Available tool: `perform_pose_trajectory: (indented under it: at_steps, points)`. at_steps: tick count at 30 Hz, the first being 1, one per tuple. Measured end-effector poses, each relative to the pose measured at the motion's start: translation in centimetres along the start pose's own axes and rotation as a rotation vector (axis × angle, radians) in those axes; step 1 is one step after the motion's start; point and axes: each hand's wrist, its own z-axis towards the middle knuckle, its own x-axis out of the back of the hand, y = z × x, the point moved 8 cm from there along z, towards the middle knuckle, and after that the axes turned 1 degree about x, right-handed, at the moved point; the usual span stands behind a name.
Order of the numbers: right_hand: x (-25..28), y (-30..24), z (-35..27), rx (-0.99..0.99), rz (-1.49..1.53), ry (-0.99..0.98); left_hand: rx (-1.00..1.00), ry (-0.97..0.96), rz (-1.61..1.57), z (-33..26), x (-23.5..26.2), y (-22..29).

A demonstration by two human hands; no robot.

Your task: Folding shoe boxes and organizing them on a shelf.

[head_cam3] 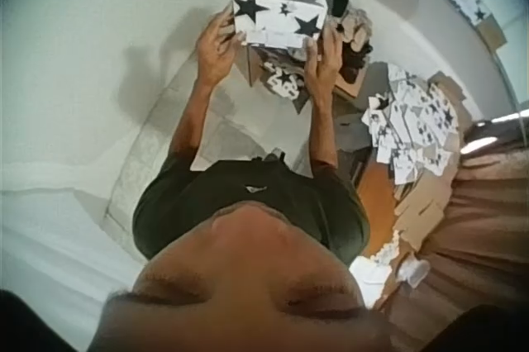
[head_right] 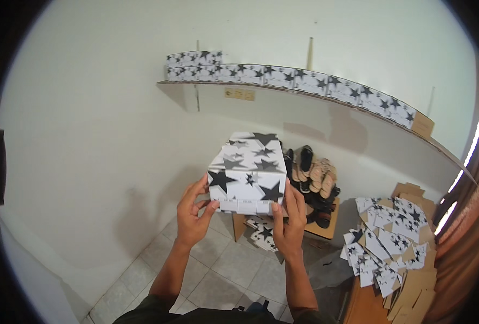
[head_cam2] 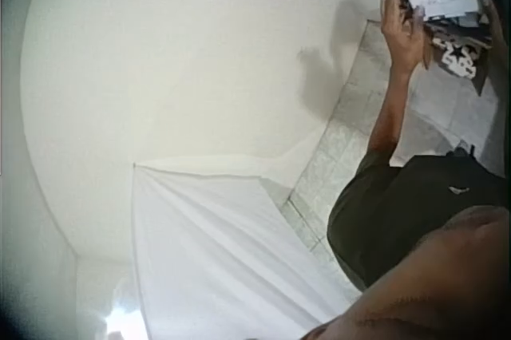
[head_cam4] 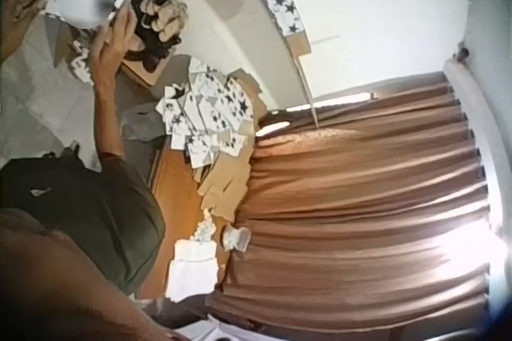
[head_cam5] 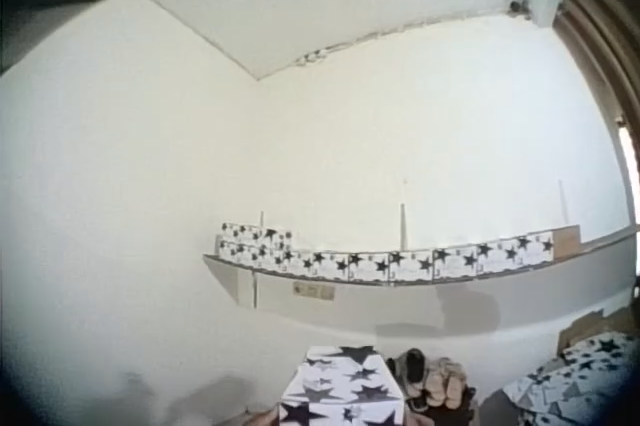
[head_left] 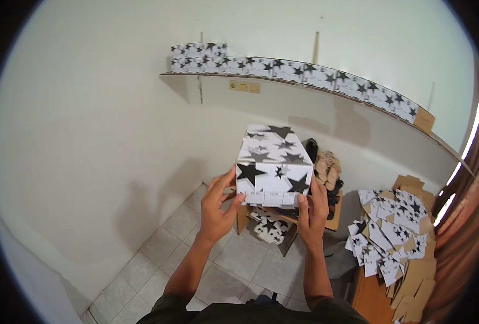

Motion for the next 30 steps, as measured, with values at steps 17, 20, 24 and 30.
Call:
perform_pose_trajectory:
  at_steps: [17,20,24,30]
  points:
    - [-31.0,4.0,27.8,0.549,-0.016,0.150,-0.536,0.201,0.508,32.2,17.1,-9.7]
    - [-33.6,8.2,27.3,0.600,-0.011,0.190,-0.649,0.178,0.678,31.9,16.5,-13.3]
    - [-39.3,11.1,33.4,0.631,0.035,0.227,-0.692,0.174,0.707,38.9,18.9,-17.1]
    - [-49.5,11.9,45.9,0.686,0.065,0.297,-0.684,0.185,0.472,54.1,25.9,-22.0]
